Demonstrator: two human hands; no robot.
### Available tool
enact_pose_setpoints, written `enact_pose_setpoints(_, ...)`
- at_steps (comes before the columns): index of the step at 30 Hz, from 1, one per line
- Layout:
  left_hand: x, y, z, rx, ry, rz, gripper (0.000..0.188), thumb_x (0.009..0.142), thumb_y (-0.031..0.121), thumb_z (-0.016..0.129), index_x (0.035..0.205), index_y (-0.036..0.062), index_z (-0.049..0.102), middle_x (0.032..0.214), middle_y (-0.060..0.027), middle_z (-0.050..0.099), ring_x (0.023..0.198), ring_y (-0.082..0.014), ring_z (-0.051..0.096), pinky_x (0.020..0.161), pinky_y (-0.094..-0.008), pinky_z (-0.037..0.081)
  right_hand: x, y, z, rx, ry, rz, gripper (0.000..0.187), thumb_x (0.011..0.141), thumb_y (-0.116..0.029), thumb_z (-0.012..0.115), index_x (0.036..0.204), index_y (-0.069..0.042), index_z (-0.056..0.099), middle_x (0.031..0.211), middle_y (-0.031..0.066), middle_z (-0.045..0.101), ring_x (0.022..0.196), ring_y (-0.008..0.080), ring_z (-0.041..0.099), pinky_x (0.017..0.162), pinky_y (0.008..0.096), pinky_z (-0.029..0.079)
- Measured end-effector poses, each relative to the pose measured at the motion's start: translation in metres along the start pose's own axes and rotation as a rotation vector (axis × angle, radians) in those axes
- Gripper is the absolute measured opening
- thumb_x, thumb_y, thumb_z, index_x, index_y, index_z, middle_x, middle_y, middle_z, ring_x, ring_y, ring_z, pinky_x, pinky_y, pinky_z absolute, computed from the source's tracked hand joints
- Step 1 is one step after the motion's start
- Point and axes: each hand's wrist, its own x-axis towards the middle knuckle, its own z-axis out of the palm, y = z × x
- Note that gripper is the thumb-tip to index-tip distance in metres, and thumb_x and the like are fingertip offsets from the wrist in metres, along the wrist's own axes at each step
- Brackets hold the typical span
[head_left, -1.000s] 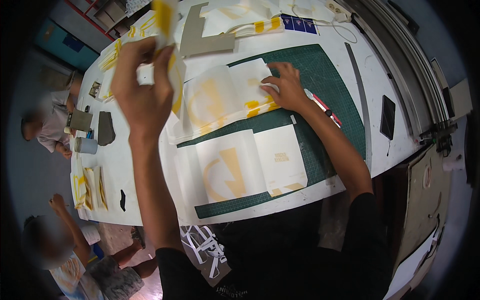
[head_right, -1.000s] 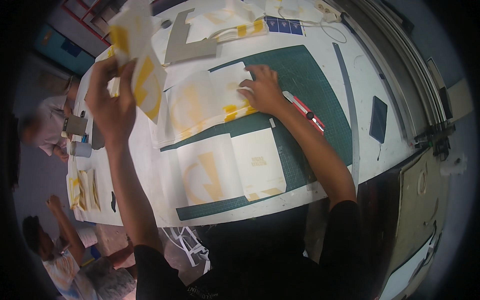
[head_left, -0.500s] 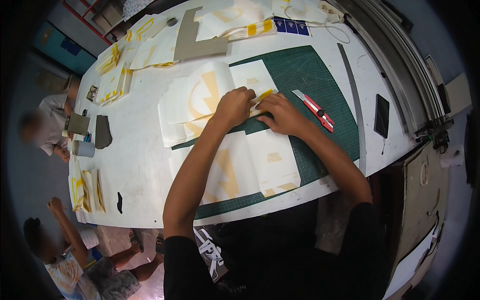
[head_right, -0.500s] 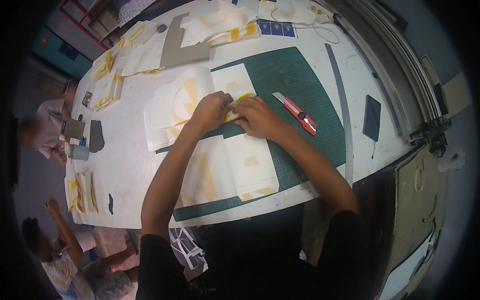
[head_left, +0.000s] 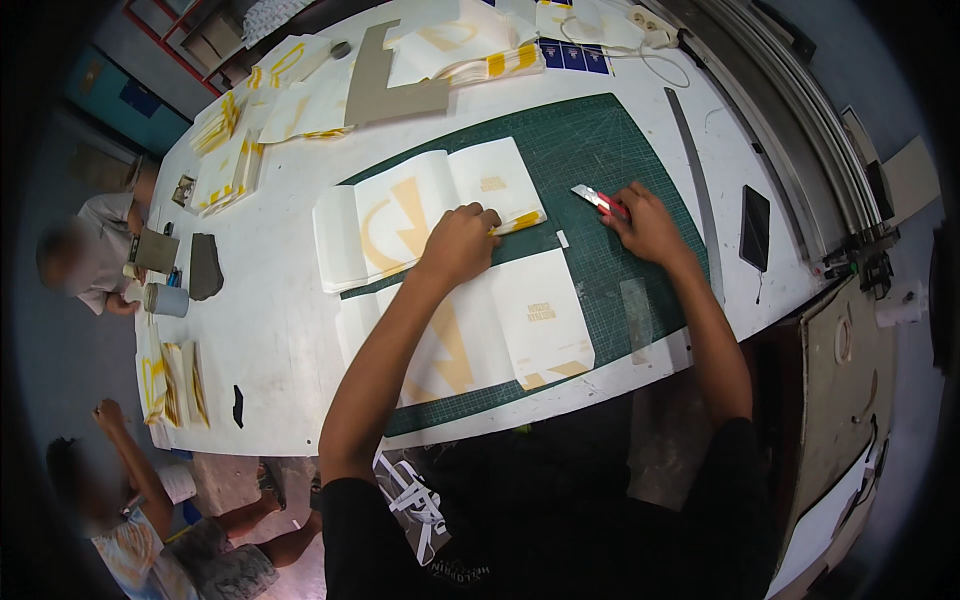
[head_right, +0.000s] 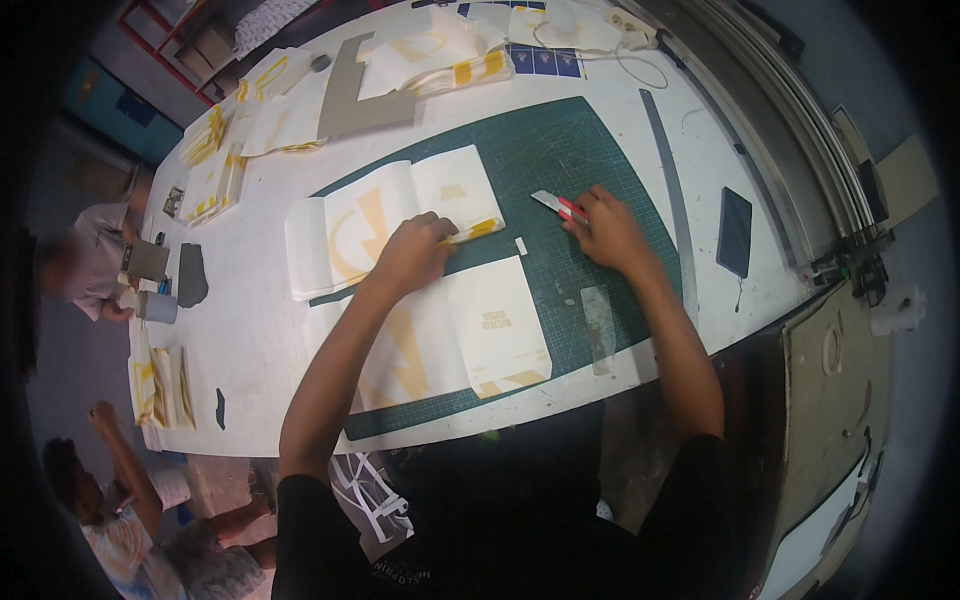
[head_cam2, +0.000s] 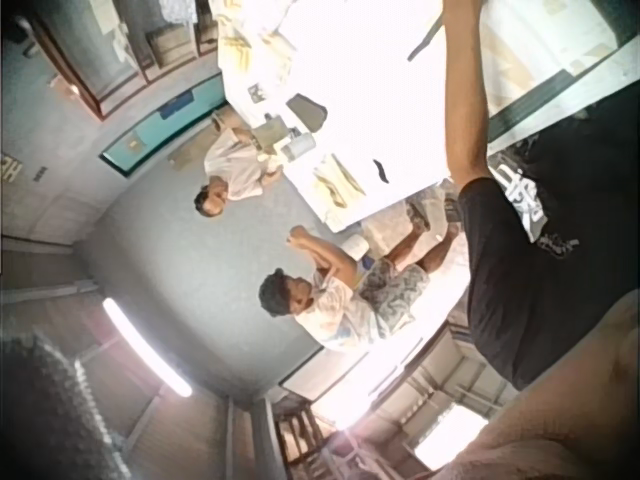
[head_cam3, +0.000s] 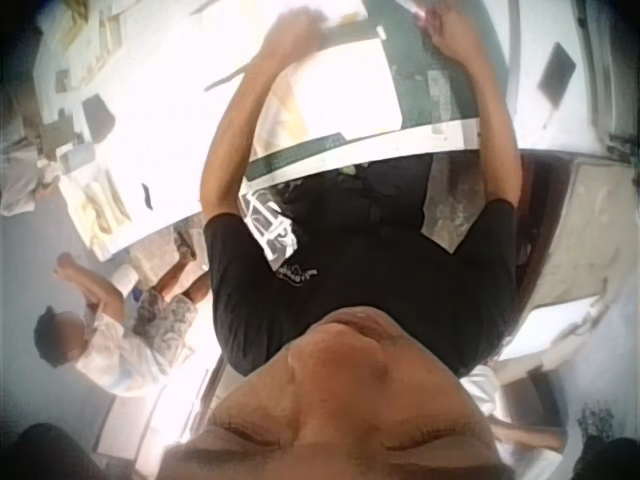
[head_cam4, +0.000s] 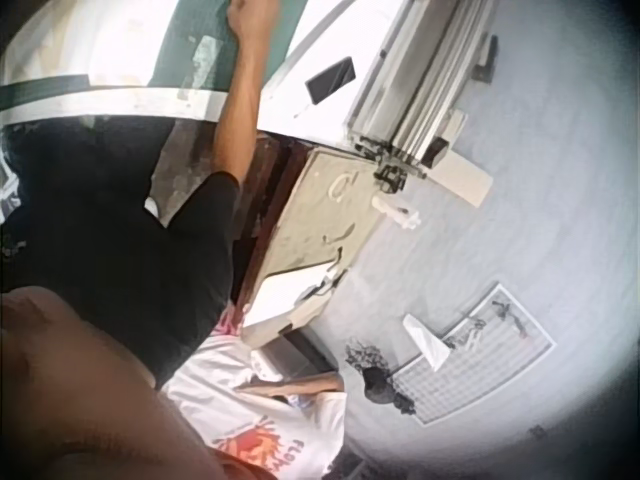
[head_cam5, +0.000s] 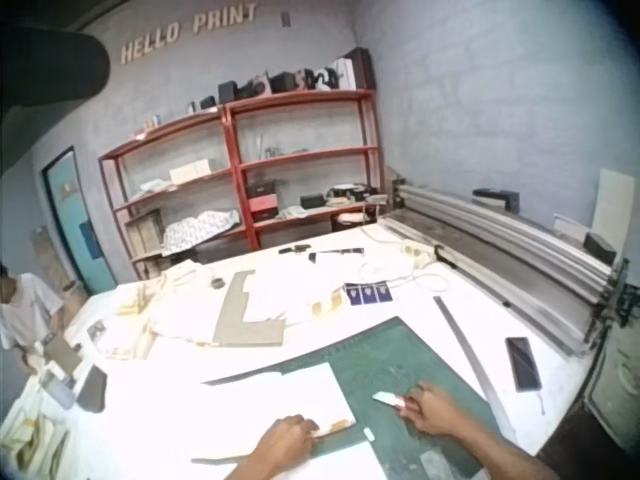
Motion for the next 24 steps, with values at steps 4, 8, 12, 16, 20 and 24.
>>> enact_pose_setpoints(4, 0.0, -0.004, 0.018, 0.004, 0.093, 0.014, 0.023, 0.091, 0.014, 0.075, 0.11, 0.002, 0.075, 0.104, -0.0196, 0.071, 0.102, -0.0379, 0.067, 0.091, -0.0456, 0.053, 0.019, -0.003, 0.025, 0.008, 0.218, -0.195, 0.037, 0.093, -0.025, 0.079, 0.122, -0.003, 0.071, 0.119, 0.0181, 0.065, 0.122, 0.0362, 0.061, 0.102, 0.0524, 0.048)
enact_pose_setpoints(8, -0.018, 0.009, 0.008, -0.001, 0.269, 0.084, 0.027, 0.088, 0.013, 0.077, 0.113, 0.0022, 0.072, 0.104, -0.0171, 0.07, 0.101, -0.0376, 0.066, 0.09, -0.0457, 0.052, 0.037, -0.048, 0.032, -0.08, 0.11, -0.321, 0.034, 0.093, -0.022, 0.078, 0.121, -0.004, 0.072, 0.121, 0.0169, 0.065, 0.116, 0.0338, 0.061, 0.102, 0.0475, 0.046)
enact_pose_setpoints(12, -0.065, 0.031, -0.01, -0.018, 0.34, 0.177, 0.026, 0.087, 0.012, 0.079, 0.111, 0.003, 0.071, 0.103, -0.0149, 0.07, 0.098, -0.0369, 0.066, 0.09, -0.0445, 0.05, 0.012, -0.062, 0.044, -0.007, 0.25, -0.563, 0.032, 0.091, -0.019, 0.079, 0.118, -0.003, 0.073, 0.112, 0.0132, 0.066, 0.106, 0.0307, 0.062, 0.095, 0.0438, 0.045)
enact_pose_setpoints(16, -0.127, 0.058, -0.001, -0.071, 0.201, 0.28, 0.022, 0.085, 0.009, 0.08, 0.105, 0.0045, 0.072, 0.103, -0.0134, 0.069, 0.096, -0.0348, 0.066, 0.088, -0.0438, 0.051, -0.077, -0.065, 0.034, 0.106, 0.046, -0.806, 0.035, 0.085, -0.015, 0.083, 0.117, -0.005, 0.074, 0.11, 0.0118, 0.068, 0.107, 0.0303, 0.063, 0.095, 0.0451, 0.046)
enact_pose_setpoints(20, -0.166, 0.077, 0.016, -0.115, 0.193, 0.307, 0.025, 0.082, 0.008, 0.081, 0.104, 0.004, 0.072, 0.106, -0.0123, 0.069, 0.101, -0.0329, 0.067, 0.089, -0.0441, 0.053, -0.156, -0.057, 0.04, 0.153, -0.096, -0.848, 0.032, 0.085, -0.016, 0.083, 0.113, -0.005, 0.073, 0.117, 0.0103, 0.069, 0.118, 0.029, 0.063, 0.104, 0.048, 0.046)
enact_pose_setpoints(24, -0.179, 0.077, 0.035, -0.077, 0.205, 0.291, 0.033, 0.08, 0.01, 0.083, 0.11, 0.0024, 0.072, 0.112, -0.0127, 0.07, 0.112, -0.0326, 0.067, 0.097, -0.045, 0.053, -0.17, -0.05, 0.051, 0.082, -0.065, -0.834, 0.027, 0.086, -0.015, 0.082, 0.11, -0.006, 0.073, 0.12, 0.0097, 0.07, 0.126, 0.0286, 0.061, 0.11, 0.0497, 0.044)
